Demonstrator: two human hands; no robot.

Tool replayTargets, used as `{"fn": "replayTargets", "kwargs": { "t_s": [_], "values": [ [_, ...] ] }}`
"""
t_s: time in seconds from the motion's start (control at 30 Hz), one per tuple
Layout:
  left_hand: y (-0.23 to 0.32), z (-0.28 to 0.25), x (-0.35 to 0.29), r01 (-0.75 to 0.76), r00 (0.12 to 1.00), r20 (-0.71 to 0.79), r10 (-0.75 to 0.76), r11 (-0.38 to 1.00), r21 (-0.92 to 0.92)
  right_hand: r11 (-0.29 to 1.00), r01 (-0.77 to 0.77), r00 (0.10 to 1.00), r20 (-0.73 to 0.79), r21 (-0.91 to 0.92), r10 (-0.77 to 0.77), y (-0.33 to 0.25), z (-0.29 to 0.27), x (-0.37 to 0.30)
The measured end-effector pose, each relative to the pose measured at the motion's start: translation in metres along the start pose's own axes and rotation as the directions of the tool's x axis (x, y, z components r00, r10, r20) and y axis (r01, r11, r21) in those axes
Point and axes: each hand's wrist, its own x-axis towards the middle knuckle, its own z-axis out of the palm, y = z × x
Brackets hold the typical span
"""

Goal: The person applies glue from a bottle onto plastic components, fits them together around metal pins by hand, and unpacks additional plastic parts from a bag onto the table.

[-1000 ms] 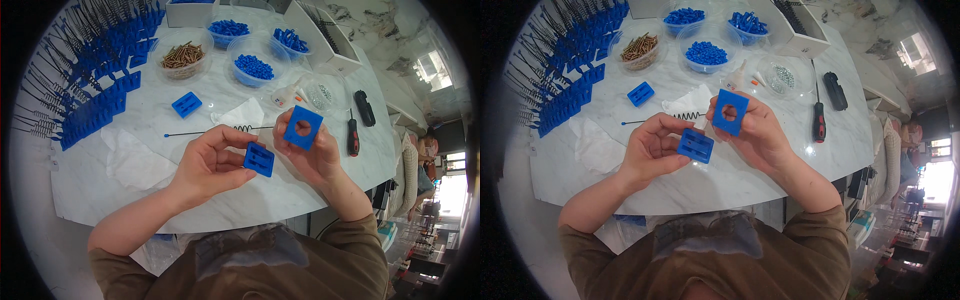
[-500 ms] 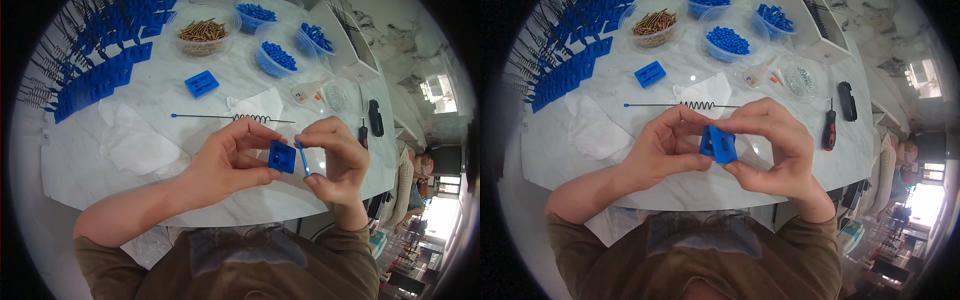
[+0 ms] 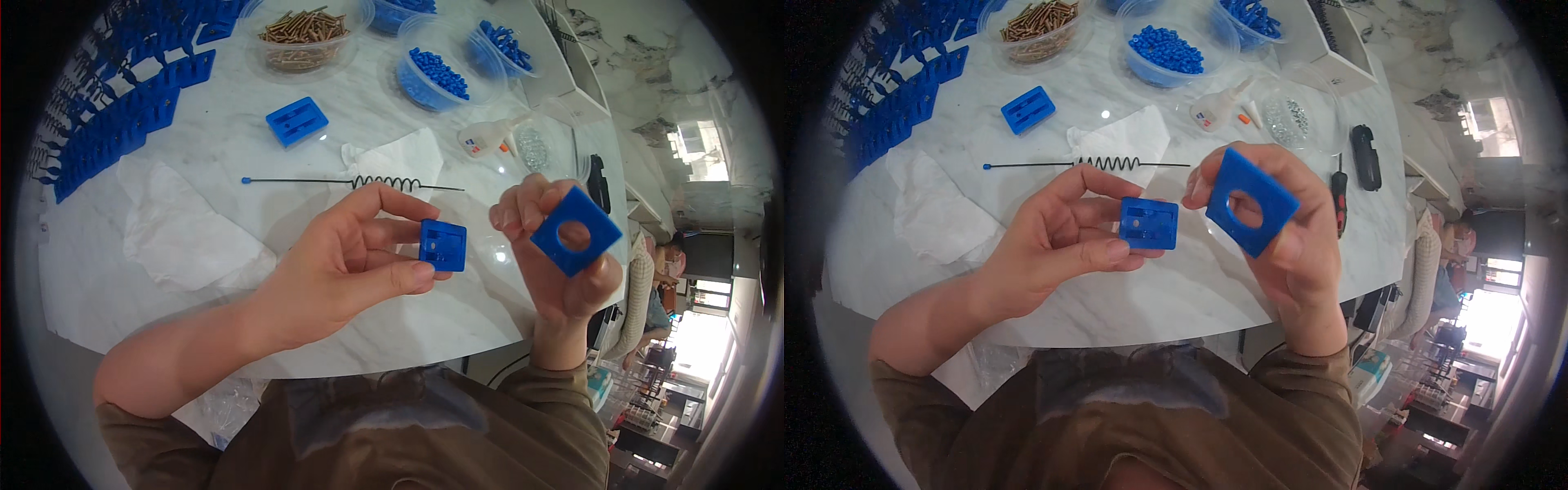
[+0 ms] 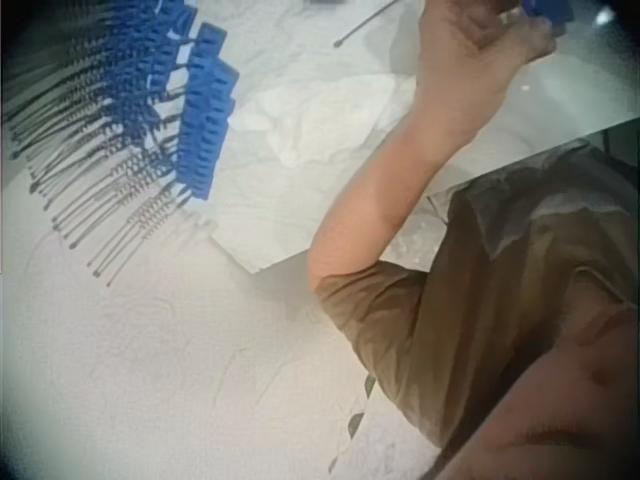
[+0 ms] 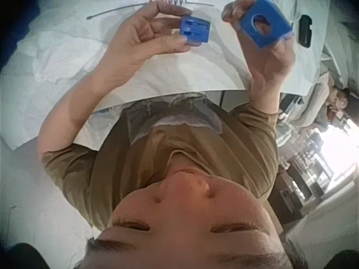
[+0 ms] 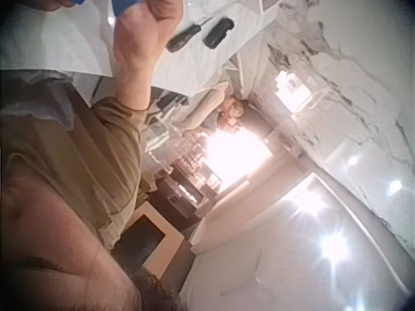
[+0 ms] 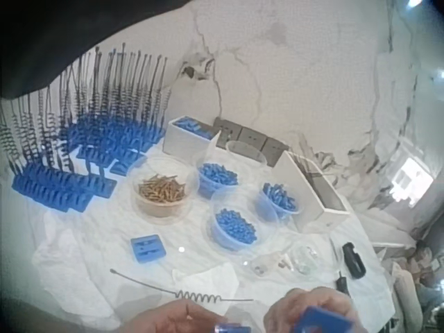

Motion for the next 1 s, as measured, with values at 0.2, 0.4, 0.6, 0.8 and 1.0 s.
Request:
{"fn": "replayTargets", "kwargs": {
  "t_s": [0.2,0.4,0.6,0.8,1.0],
  "values": [
    [0.001,0.001,0.0,-0.012,1.0,0.028,0.012,1.0,0.017,0.927,-0.085,0.994,0.1,0.366,0.052,0.007,-0.002,0.007],
    [0.0,0.0,0.002,-0.04,0.999,0.029,0.039,0.999,0.027,0.878,-0.124,0.987,0.145,0.463,0.063,0.012,-0.007,0.01],
    [0.0,0.0,0.002,-0.029,0.999,0.016,0.029,0.999,0.034,0.893,-0.13,0.991,0.074,0.431,0.109,0.012,-0.006,0.007],
    [-0.002,-0.001,0.003,-0.062,0.998,0.03,0.06,0.996,0.059,0.994,-0.014,0.999,0.05,0.108,0.009,0.006,0.001,0.006],
    [0.0,0.003,0.001,0.024,0.998,-0.047,-0.029,0.994,-0.108,0.674,0.424,0.906,0.282,-0.605,-0.317,-0.004,0.017,0.009]
  ]
}}
